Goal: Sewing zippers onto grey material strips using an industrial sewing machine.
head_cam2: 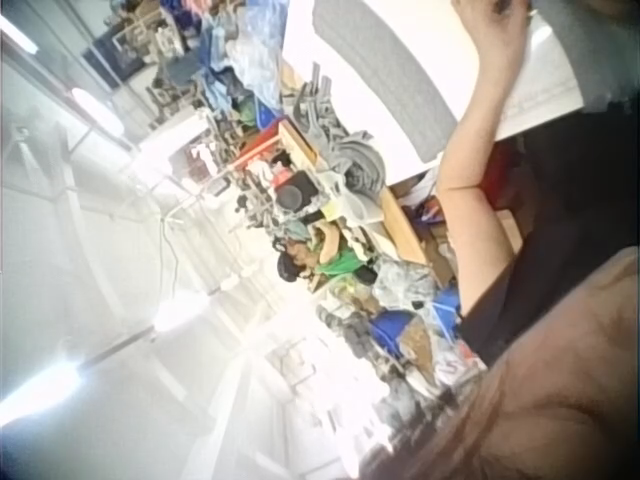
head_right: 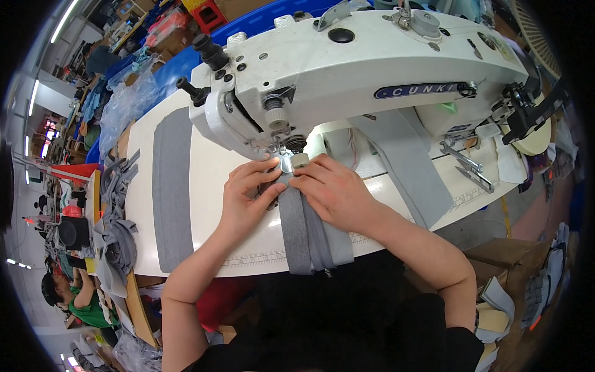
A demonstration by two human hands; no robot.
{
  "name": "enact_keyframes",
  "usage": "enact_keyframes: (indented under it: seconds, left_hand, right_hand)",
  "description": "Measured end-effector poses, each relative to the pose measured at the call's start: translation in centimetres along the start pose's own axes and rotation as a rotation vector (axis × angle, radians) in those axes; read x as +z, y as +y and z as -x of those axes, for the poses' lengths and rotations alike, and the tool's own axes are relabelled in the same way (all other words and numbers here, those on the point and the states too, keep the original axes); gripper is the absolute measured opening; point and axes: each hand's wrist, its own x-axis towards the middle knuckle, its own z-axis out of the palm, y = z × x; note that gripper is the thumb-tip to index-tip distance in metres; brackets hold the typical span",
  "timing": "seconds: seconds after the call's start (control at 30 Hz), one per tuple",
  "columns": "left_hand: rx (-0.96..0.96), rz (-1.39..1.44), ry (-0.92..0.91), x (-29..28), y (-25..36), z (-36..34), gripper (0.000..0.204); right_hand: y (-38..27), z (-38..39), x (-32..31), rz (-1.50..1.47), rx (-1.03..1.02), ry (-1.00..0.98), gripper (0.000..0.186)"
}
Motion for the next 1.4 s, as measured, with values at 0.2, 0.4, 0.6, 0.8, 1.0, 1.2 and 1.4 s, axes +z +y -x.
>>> enact_keyframes:
  seconds: [0.2,0.4,0.6,0.8,1.0,1.2,1.4]
  left_hand:
    - [-0.029,0.037,-0.033,-0.5,0.2,-0.5,0.025]
    - [-0.040,0.094,-0.066,-0.5,0.0,-0.8,0.023]
    - [0.010,0.087,-0.037,0.2,-0.2,-0.3,0.022]
    - [-0.076,0.023,0.232,0.4,3.2,3.5,0.026]
    - [-0.048,-0.109,-0.134,0.1,6.8,7.5,0.025]
    - [-0.623,1.118,0.017,-0.9,6.5,8.2,0.026]
    - [-0.665,1.340,0.005,-1.6,7.1,10.2,0.025]
  right_hand:
    - [0.0,-0.1,0.0,0.004,0.004,0.002,0.029]
    - [0.1,0.0,0.2,0.005,0.010,-0.011,0.029]
    - [-0.2,0.5,-0.1,-0.028,0.033,0.001,0.030]
    - [-4.8,4.6,-1.0,0.002,0.076,0.164,0.030]
    - [-9.4,13.0,1.3,0.019,0.158,0.313,0.018]
    - [-11.0,14.3,3.6,-0.356,0.654,0.201,0.027]
    - [-13.0,14.4,3.5,-0.529,0.592,0.215,0.020]
